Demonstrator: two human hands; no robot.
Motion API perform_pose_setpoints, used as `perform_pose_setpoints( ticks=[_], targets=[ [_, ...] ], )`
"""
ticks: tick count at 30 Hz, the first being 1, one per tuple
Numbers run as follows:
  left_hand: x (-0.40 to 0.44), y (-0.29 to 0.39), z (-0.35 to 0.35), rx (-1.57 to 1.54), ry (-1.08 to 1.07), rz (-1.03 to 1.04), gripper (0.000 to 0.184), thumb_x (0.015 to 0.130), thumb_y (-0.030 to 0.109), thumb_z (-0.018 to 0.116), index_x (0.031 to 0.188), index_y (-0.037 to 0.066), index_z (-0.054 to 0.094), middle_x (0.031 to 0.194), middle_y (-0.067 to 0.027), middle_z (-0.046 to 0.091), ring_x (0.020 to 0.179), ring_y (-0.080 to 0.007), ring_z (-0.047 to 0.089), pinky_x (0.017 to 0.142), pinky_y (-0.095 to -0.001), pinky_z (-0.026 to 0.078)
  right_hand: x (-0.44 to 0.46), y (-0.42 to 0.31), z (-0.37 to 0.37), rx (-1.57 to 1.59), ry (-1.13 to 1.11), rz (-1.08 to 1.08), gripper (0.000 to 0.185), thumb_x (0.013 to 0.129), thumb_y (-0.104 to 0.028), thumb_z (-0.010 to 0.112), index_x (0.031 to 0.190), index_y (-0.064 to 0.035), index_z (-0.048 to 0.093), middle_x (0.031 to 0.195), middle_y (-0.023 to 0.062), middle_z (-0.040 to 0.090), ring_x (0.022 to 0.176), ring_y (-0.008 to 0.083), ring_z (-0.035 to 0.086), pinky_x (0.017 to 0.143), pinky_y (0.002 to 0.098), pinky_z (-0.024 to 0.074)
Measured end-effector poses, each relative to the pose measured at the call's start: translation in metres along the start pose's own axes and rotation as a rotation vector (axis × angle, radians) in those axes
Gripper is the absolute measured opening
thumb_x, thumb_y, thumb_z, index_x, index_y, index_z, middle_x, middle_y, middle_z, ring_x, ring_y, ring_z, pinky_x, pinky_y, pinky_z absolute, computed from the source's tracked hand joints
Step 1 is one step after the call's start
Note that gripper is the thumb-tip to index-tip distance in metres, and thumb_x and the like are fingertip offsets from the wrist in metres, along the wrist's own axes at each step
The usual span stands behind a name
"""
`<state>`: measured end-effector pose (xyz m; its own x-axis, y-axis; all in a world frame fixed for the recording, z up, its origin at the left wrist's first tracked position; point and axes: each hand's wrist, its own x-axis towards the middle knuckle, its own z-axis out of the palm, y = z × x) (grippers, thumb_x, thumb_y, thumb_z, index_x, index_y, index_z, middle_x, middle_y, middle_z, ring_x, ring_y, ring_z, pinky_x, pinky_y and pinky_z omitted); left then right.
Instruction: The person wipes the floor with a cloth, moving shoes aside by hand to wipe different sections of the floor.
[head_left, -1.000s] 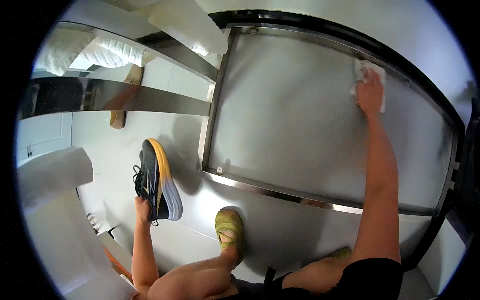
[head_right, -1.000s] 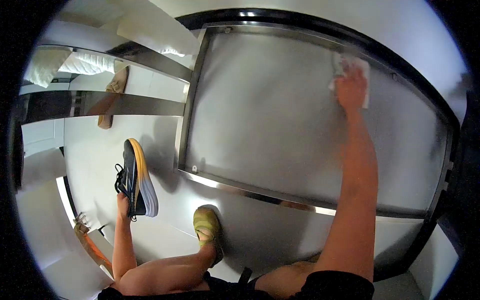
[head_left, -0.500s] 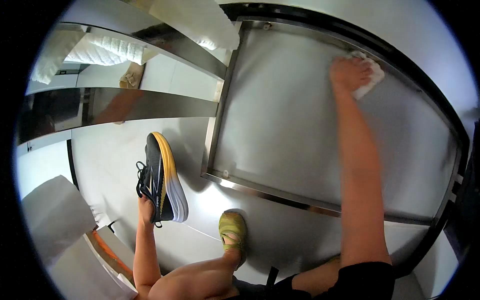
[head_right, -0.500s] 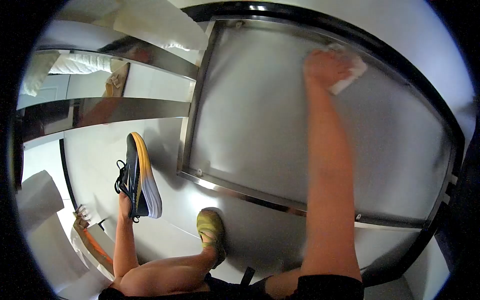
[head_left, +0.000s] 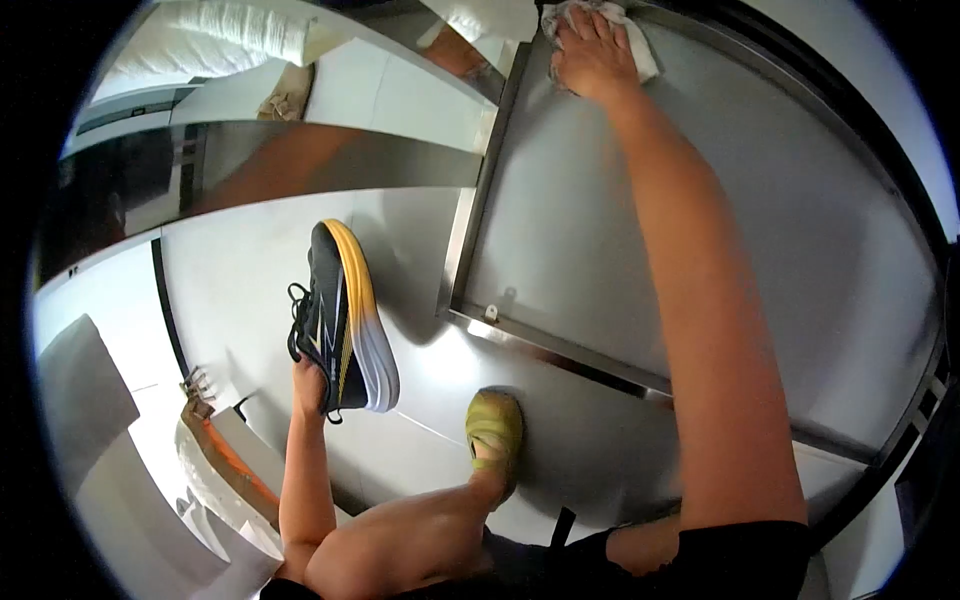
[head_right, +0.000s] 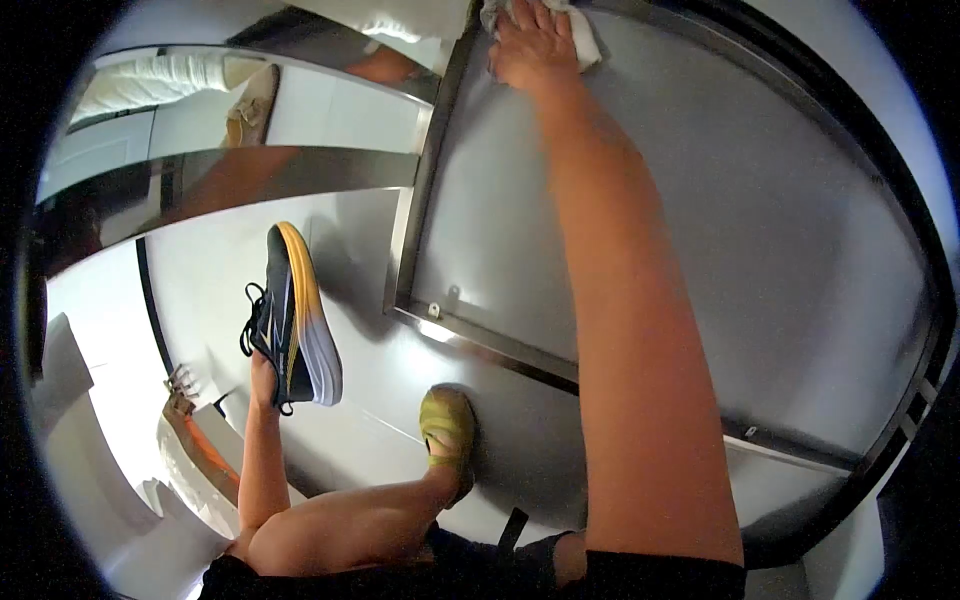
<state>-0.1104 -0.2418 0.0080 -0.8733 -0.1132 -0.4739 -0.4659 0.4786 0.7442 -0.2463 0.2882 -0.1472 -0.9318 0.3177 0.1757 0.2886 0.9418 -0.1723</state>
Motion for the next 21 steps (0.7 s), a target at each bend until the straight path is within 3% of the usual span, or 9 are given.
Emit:
perform_pose_setpoints(
  ticks=[1, 4, 5, 7, 8, 11, 15, 18, 21],
  targets=[
    [0.005, -0.007, -0.010, 0.078, -0.030, 0.013, 0.044, 0.083, -0.011, 0.034, 0.123, -0.004, 0.053, 0.109, -0.0119, 0.063, 0.094, -0.0187, 0.062, 0.082, -0.0306, 0.051, -0.003, -0.004, -0.019, 0.149, -0.045, -0.037, 0.054, 0.090, -0.029, 0.046, 0.139, -0.0063, 0.039, 0.150, 0.0102, 0.029, 0.140, 0.0272, 0.022, 0.115, 0.0443, 0.0125],
    [0.008, -0.014, -0.014, 0.034, -0.069, 0.031, 0.054, 0.078, -0.013, 0.031, 0.128, -0.004, 0.049, 0.114, -0.0115, 0.061, 0.097, -0.0200, 0.062, 0.085, -0.0301, 0.050, -0.014, -0.012, 0.008, 0.002, -0.079, -0.141, 0.046, 0.094, -0.026, 0.041, 0.138, -0.0134, 0.042, 0.153, 0.0022, 0.024, 0.140, 0.0227, 0.021, 0.115, 0.0431, 0.0138],
    [0.008, -0.014, -0.014, 0.042, -0.094, 0.065, 0.054, 0.078, -0.013, 0.032, 0.129, -0.003, 0.048, 0.115, -0.0116, 0.061, 0.098, -0.0202, 0.062, 0.086, -0.0303, 0.050, -0.027, -0.020, 0.010, 0.099, 0.015, -0.139, 0.041, 0.092, -0.023, 0.044, 0.131, -0.0115, 0.050, 0.151, 0.0010, 0.029, 0.140, 0.0217, 0.022, 0.116, 0.0435, 0.0153],
    [0.005, -0.007, -0.003, -0.015, -0.081, 0.112, 0.054, 0.079, -0.013, 0.033, 0.130, -0.003, 0.047, 0.115, -0.0107, 0.061, 0.099, -0.0202, 0.062, 0.087, -0.0304, 0.050, -0.053, -0.027, 0.007, 0.099, -0.068, -0.267, 0.039, 0.089, -0.022, 0.048, 0.127, -0.0113, 0.055, 0.146, 0.0027, 0.036, 0.138, 0.0210, 0.026, 0.115, 0.0444, 0.0153],
    [0.005, -0.008, -0.002, -0.006, -0.082, 0.108, 0.039, 0.087, -0.005, 0.041, 0.125, -0.003, 0.051, 0.112, -0.0091, 0.061, 0.095, -0.0172, 0.061, 0.083, -0.0303, 0.051, -0.071, -0.032, 0.001, 0.096, -0.113, -0.329, 0.038, 0.088, -0.021, 0.049, 0.124, -0.0112, 0.057, 0.144, 0.0036, 0.040, 0.138, 0.0207, 0.028, 0.115, 0.0448, 0.0154],
    [0.013, -0.009, -0.013, 0.214, -0.171, 0.155, 0.037, 0.085, -0.008, 0.042, 0.120, -0.004, 0.054, 0.104, -0.0092, 0.063, 0.086, -0.0166, 0.063, 0.076, -0.0296, 0.052, -0.136, -0.056, -0.020, 0.217, -0.133, -0.566, 0.030, 0.087, -0.015, 0.050, 0.114, -0.0106, 0.063, 0.140, 0.0025, 0.044, 0.136, 0.0218, 0.031, 0.115, 0.0441, 0.0185],
    [0.011, 0.005, -0.001, 0.226, -0.163, 0.166, 0.035, 0.085, -0.008, 0.043, 0.118, -0.005, 0.055, 0.102, -0.0090, 0.064, 0.084, -0.0170, 0.063, 0.076, -0.0295, 0.052, -0.199, -0.108, 0.000, 0.459, -0.206, -0.705, 0.040, 0.079, -0.010, 0.054, 0.118, -0.0133, 0.061, 0.144, 0.0019, 0.041, 0.137, 0.0212, 0.030, 0.116, 0.0446, 0.0158],
    [0.017, 0.011, 0.000, 0.209, -0.132, 0.229, 0.034, 0.075, -0.013, 0.042, 0.102, -0.007, 0.063, 0.089, -0.0069, 0.068, 0.076, -0.0154, 0.063, 0.068, -0.0305, 0.051, -0.217, -0.129, 0.008, 0.538, -0.265, -0.790, 0.037, 0.082, -0.011, 0.051, 0.115, -0.0189, 0.065, 0.142, -0.0011, 0.044, 0.137, 0.0199, 0.031, 0.116, 0.0445, 0.0150],
    [0.005, 0.046, 0.009, 0.314, -0.202, 0.225, 0.023, 0.075, -0.007, 0.048, 0.092, -0.008, 0.064, 0.082, -0.0064, 0.067, 0.072, -0.0125, 0.059, 0.066, -0.0297, 0.050, -0.193, -0.130, 0.004, 0.482, -0.357, -0.883, 0.036, 0.083, -0.010, 0.050, 0.114, -0.0193, 0.066, 0.144, -0.0021, 0.042, 0.138, 0.0201, 0.030, 0.116, 0.0447, 0.0145]
  ],
)
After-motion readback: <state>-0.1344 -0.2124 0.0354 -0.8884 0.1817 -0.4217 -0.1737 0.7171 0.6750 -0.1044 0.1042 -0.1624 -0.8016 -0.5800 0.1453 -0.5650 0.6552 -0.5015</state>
